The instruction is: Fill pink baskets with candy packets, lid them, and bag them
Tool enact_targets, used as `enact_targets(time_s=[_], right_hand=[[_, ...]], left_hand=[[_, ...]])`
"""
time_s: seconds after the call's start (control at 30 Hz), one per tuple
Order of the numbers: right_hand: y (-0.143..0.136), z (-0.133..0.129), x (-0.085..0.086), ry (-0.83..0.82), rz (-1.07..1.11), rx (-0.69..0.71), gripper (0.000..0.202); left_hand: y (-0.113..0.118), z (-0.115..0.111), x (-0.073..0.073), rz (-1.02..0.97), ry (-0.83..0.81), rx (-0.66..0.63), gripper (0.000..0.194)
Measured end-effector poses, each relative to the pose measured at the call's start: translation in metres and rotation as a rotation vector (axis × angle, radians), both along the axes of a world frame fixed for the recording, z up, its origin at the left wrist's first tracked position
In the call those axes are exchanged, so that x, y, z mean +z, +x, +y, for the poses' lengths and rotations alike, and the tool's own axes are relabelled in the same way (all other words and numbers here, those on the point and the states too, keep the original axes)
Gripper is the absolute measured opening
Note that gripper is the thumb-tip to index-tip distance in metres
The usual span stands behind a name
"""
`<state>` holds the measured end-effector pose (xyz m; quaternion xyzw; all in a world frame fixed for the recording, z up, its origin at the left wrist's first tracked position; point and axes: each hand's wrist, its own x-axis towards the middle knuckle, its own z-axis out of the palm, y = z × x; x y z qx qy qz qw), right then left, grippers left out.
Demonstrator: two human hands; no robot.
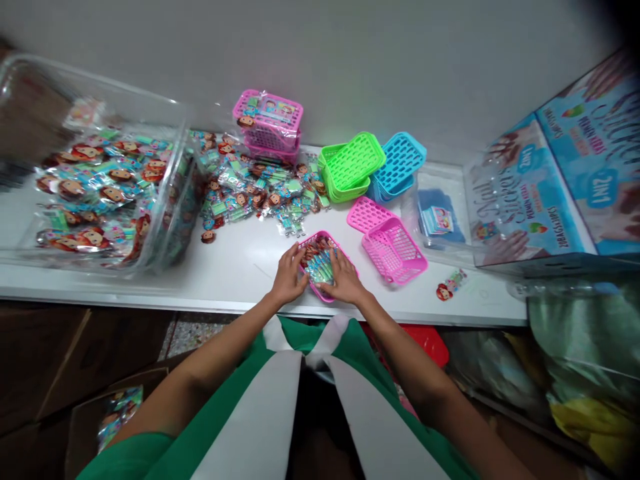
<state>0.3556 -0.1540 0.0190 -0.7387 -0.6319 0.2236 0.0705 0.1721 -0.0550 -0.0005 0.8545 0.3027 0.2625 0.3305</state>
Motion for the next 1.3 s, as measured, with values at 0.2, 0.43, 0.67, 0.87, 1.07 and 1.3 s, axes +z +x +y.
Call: enact_targets(time_s=[0.2,0.43,0.67,0.87,1.07,1.3], right_hand=[[0.005,0.003,0.016,0.031,0.004,-0.060,0.072],[0.002,0.004,0.006,0.115,-0.100,-0.030,0.061],[0.001,0.002,0.007,0.077,-0.129,-0.056,0.092],[-0.003,-0.002,-0.003,0.078,-0.167,-0.034,0.088],[-0.008,-0.007,-0.010,0.143,-0.137,-0.008,0.083],[-0.011,-0.001,-0.016,0.137,-0.044,-0.071,0.083]], left_hand=[[-0.001,-0.028,-0.012,-0.100,-0.684,0.376,0.059],[0.021,-0.032,-0.027,-0.136,-0.898,0.496,0.045],[0.029,-0.036,-0.032,-0.059,-0.865,0.608,0.055],[0.038,-0.041,-0.024,-0.005,-0.831,0.659,0.055],[0.033,-0.053,-0.015,0.011,-0.580,0.528,0.058],[0.035,-0.057,-0.016,0.055,-0.382,0.446,0.059]])
